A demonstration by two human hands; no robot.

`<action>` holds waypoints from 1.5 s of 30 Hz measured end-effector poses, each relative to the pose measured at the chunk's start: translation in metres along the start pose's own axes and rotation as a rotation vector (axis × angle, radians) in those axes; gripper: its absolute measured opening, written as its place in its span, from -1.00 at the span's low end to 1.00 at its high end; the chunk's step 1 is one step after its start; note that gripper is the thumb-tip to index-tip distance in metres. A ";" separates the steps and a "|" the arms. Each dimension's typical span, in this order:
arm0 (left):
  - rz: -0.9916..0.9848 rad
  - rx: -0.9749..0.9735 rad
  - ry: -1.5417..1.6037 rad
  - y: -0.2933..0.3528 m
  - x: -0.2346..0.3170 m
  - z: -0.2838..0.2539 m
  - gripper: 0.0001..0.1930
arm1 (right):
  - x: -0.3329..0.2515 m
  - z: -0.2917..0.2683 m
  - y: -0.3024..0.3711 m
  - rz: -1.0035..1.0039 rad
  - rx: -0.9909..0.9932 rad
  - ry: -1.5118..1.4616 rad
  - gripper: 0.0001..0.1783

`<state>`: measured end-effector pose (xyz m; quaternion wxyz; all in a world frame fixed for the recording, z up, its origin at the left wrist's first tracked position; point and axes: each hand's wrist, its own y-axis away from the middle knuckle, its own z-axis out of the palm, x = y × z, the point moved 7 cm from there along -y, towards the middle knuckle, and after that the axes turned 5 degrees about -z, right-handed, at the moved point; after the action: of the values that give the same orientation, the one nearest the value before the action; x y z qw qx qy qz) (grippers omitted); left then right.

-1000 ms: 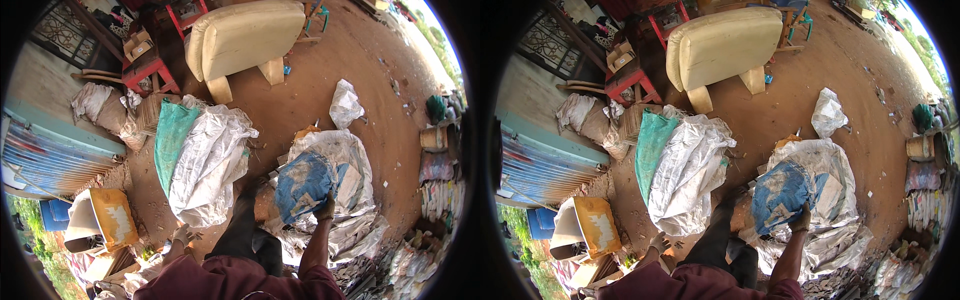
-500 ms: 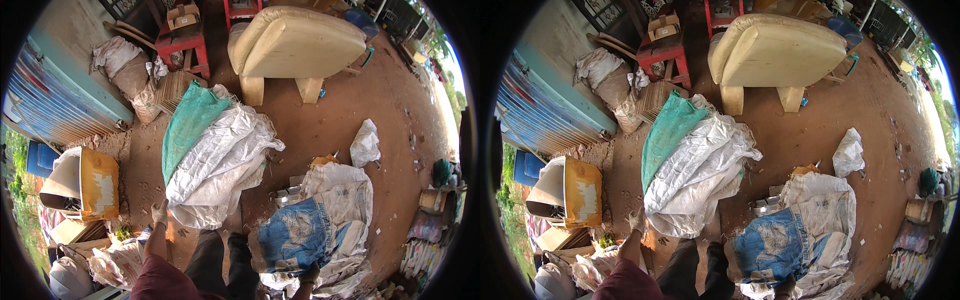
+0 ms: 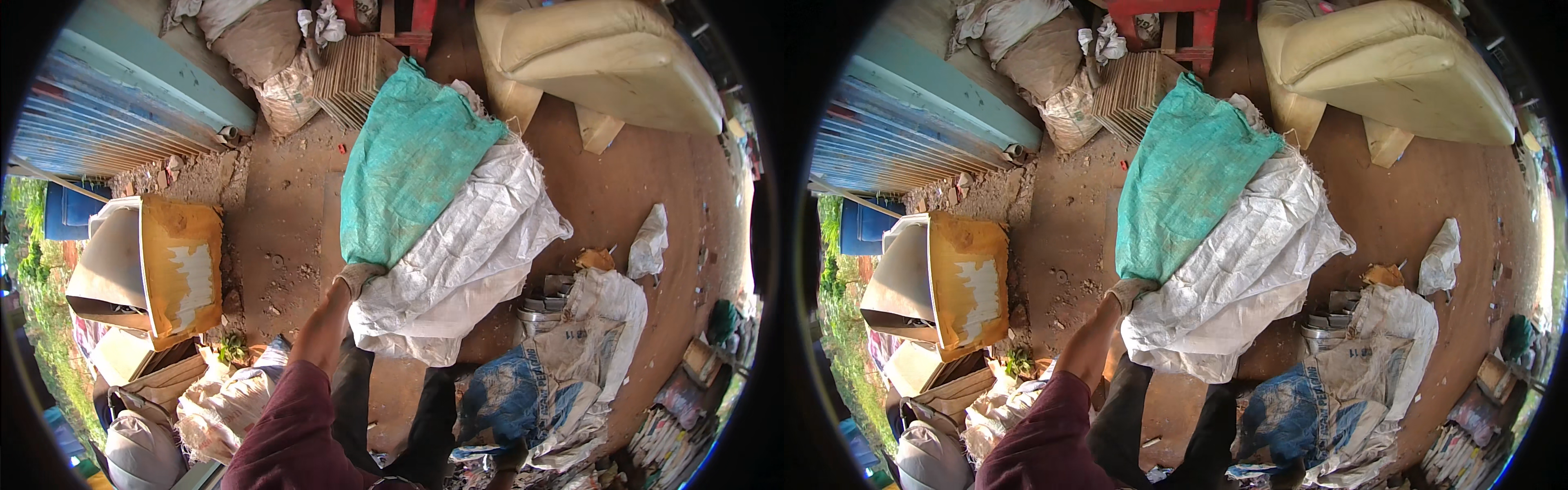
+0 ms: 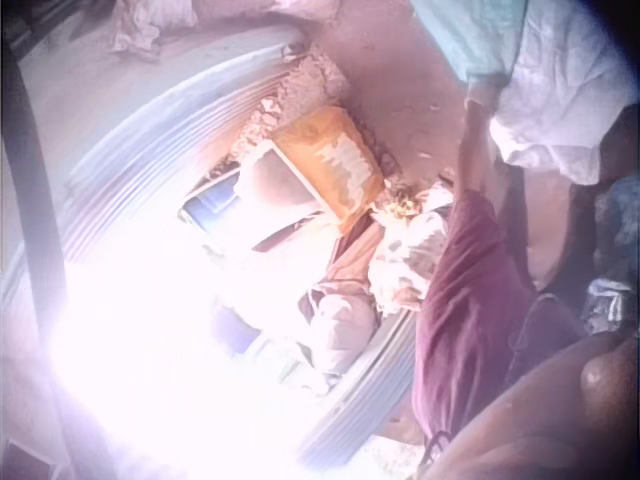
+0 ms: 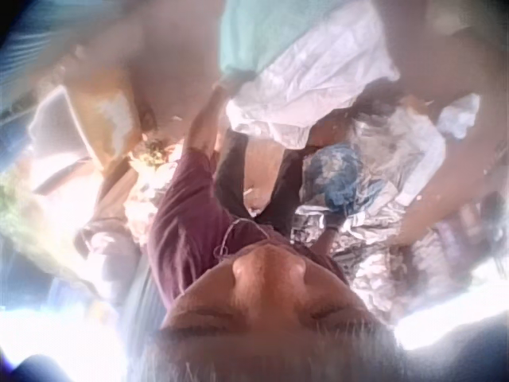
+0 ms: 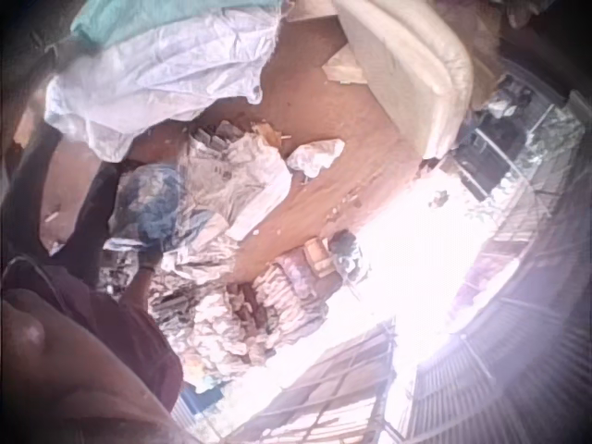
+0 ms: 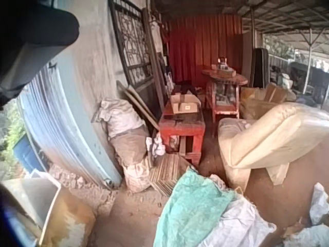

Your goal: The person scoops broken glass shards from a large pile into a white sack using a dustpan. They then use a hoe to gather more shards into the dustpan and transfer them into the sack. Finally, the person folds and stacks several empty sacks on the ground.

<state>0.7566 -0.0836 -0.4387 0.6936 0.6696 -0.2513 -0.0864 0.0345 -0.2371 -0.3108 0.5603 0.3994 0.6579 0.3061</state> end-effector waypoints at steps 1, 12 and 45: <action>0.074 -0.026 -0.056 0.013 0.022 0.014 -0.57 | -0.007 0.011 0.013 -0.045 -0.013 0.092 -0.63; 0.900 -0.293 -0.124 0.364 0.315 -0.048 -0.31 | -0.083 0.120 0.067 -0.253 -0.134 0.469 -0.59; 0.577 -0.850 -1.035 0.342 -0.022 0.248 0.02 | -0.280 0.025 0.256 -0.552 -0.010 -1.172 -0.66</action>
<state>0.5485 -0.2633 -0.1170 0.6812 0.1228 -0.6584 -0.2956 0.1203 -0.3553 0.0406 0.8865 0.3139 0.3200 -0.1147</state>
